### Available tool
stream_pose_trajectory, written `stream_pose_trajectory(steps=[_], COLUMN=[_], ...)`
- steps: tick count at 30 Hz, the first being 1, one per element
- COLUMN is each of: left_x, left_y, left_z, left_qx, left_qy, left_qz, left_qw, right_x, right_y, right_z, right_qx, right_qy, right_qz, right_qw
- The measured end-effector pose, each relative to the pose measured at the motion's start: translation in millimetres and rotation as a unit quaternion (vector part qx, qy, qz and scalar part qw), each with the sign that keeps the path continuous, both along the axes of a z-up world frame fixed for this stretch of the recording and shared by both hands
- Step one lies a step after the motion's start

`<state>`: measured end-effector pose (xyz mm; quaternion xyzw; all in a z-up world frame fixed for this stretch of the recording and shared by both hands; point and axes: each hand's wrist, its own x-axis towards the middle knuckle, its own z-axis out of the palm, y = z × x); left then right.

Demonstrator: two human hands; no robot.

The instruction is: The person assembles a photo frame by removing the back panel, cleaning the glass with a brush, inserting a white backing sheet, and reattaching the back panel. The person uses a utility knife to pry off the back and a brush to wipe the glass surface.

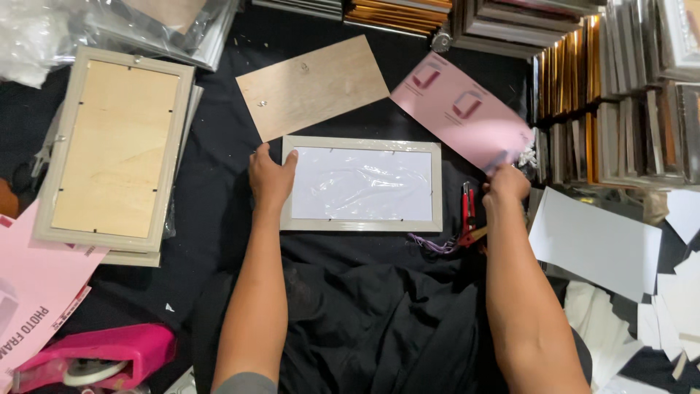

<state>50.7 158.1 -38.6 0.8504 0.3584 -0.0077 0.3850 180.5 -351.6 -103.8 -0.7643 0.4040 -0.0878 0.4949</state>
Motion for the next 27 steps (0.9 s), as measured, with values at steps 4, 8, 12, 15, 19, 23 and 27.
stream_pose_trajectory(steps=[4, 8, 12, 15, 19, 23, 27], left_x=[10.1, 47.0, 78.4, 91.7, 107.8, 111.8, 109.2], left_y=[-8.3, -0.2, -6.7, -14.3, -11.5, 2.3, 7.9], left_z=[14.7, 4.4, 30.1, 44.2, 35.8, 28.4, 30.3], left_qx=[-0.017, 0.074, 0.112, 0.11, 0.118, 0.07, 0.046], left_qy=[-0.005, 0.036, 0.103, 0.12, 0.175, 0.183, 0.162], left_qz=[0.017, 0.066, 0.069, 0.095, 0.123, 0.158, 0.173], left_qw=[1.0, 0.994, 0.986, 0.982, 0.97, 0.968, 0.97], right_x=[-25.4, -41.4, -21.5, -28.5, -43.4, -41.1, -41.1], right_y=[26.1, 115.3, 97.1, 120.3, 143.6, 145.8, 146.5], right_z=[75.0, 172.9, 152.9, 166.5, 195.1, 197.3, 204.1], right_qx=[0.109, 0.073, 0.122, 0.117, 0.158, 0.219, 0.255], right_qy=[-0.055, -0.253, -0.227, -0.297, -0.283, -0.233, -0.218], right_qz=[-0.199, -0.15, -0.088, -0.024, 0.018, 0.005, -0.002], right_qw=[0.972, 0.953, 0.962, 0.947, 0.946, 0.947, 0.942])
